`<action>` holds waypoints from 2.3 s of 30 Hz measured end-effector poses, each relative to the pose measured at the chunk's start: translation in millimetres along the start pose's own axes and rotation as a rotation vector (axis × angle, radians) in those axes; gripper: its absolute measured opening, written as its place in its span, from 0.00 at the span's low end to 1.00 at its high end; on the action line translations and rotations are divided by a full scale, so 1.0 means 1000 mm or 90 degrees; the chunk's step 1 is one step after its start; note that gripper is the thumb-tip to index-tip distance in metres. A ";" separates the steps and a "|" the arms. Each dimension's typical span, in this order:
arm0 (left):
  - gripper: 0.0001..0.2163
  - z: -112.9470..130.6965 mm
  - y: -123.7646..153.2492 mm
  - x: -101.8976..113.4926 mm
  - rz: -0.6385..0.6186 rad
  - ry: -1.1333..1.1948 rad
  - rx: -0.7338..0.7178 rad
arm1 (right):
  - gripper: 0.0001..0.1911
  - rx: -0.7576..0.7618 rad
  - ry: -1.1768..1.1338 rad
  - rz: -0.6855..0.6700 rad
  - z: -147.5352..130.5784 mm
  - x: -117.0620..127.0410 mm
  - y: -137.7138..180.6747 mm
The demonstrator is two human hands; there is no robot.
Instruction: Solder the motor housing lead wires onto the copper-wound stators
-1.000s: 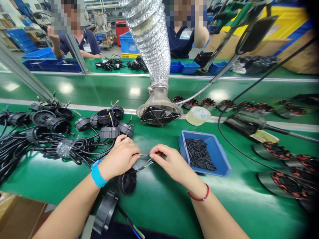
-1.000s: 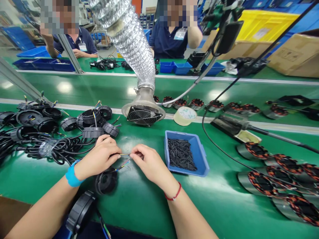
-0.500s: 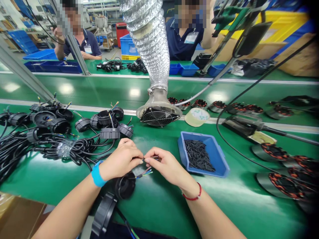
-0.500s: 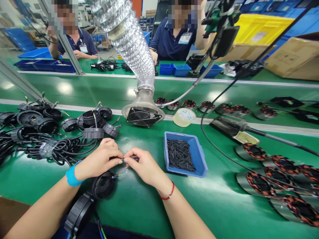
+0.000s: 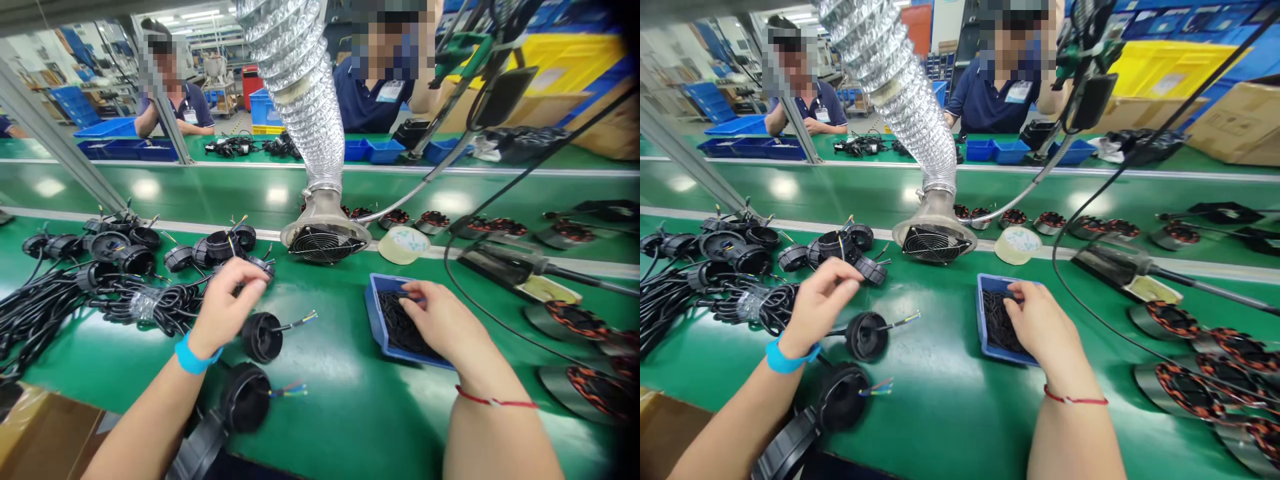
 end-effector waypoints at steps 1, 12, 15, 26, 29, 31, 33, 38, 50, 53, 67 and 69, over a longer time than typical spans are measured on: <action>0.05 -0.008 -0.002 0.013 0.118 -0.044 0.027 | 0.17 0.006 0.025 -0.047 0.002 -0.005 0.000; 0.24 -0.043 -0.012 0.007 0.065 -0.054 0.139 | 0.11 0.023 0.064 -0.140 -0.010 -0.022 -0.005; 0.15 -0.020 -0.008 0.001 -0.004 -0.093 0.033 | 0.06 0.018 0.041 -0.133 -0.012 -0.017 -0.006; 0.06 0.043 0.023 -0.020 -0.266 -0.198 -0.262 | 0.07 0.047 -0.081 -0.069 -0.017 -0.007 -0.006; 0.06 0.045 0.024 -0.018 -0.305 -0.157 -0.250 | 0.06 0.040 -0.120 -0.040 -0.016 -0.004 -0.007; 0.06 0.041 0.022 -0.017 -0.290 -0.134 -0.225 | 0.05 0.024 -0.149 -0.017 -0.014 -0.001 -0.007; 0.05 0.035 0.019 -0.016 -0.226 -0.137 -0.203 | 0.04 0.007 -0.188 0.009 -0.013 0.003 -0.006; 0.06 0.031 0.018 -0.023 -0.110 -0.207 -0.237 | 0.08 0.023 -0.353 0.082 -0.039 0.017 0.004; 0.08 0.036 0.018 -0.032 -0.165 -0.260 -0.221 | 0.04 0.228 -0.796 0.009 -0.150 -0.003 0.062; 0.09 0.037 0.019 -0.033 -0.169 -0.263 -0.222 | 0.04 0.259 -0.788 0.017 -0.151 -0.001 0.065; 0.11 0.038 0.020 -0.035 -0.176 -0.273 -0.223 | 0.05 0.331 -0.667 0.070 -0.153 0.010 0.072; 0.11 0.037 0.020 -0.035 -0.167 -0.273 -0.224 | 0.05 0.339 -0.629 0.085 -0.152 0.012 0.073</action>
Point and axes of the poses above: each hand's wrist, its own y-axis away from the middle knuckle, its own x-axis out of the back of the hand, z = x × y, the point moved 6 cm from there along -y, towards the middle knuckle, and after that the axes turned 7 degrees about x, right-handed, at the moved point
